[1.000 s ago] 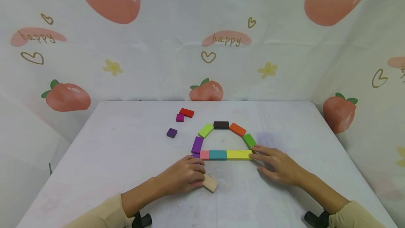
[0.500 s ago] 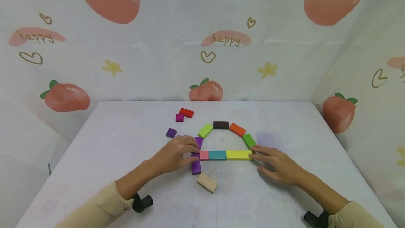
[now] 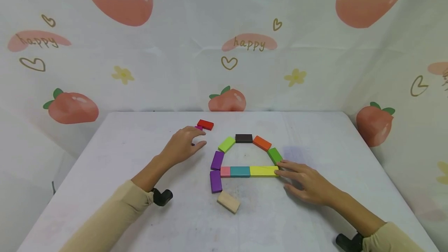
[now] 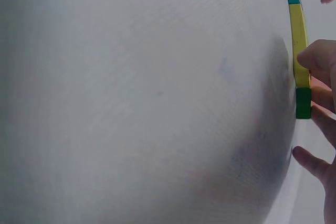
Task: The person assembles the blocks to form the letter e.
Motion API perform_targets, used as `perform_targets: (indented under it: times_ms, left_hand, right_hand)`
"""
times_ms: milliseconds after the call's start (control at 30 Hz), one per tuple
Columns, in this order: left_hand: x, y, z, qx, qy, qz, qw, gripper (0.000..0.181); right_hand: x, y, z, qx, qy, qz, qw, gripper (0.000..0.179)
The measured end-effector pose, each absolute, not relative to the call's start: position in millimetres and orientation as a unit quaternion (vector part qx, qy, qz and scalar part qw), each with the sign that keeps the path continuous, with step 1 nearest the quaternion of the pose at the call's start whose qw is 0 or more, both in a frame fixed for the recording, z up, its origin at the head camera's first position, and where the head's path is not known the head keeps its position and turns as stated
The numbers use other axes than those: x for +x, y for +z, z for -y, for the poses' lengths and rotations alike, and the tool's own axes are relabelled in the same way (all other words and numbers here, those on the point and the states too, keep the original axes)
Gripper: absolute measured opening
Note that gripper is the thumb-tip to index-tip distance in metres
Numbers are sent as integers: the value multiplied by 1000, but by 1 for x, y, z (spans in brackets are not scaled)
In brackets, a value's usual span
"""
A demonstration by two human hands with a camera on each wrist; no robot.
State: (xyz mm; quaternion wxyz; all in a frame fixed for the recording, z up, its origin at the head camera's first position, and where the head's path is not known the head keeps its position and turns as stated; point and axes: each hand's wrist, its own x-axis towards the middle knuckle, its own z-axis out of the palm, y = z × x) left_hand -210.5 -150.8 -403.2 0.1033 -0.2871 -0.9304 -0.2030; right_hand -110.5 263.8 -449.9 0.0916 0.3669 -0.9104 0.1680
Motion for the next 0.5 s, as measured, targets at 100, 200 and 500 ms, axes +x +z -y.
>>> perform_targets:
  times_ms: [100, 200, 500]
  left_hand:
    - [-221, -406, 152, -249, -204, 943, 78, 42]
    - [-230, -410, 153, -220, -193, 955, 41, 52]
    - [-252, -419, 146, -183, -164, 968, -53, 64]
  right_hand:
    - [-111, -450, -264, 369, 168, 909, 93, 47]
    - [-111, -450, -265, 373, 170, 907, 96, 47]
    - [-111, -450, -265, 368, 168, 910, 87, 47]
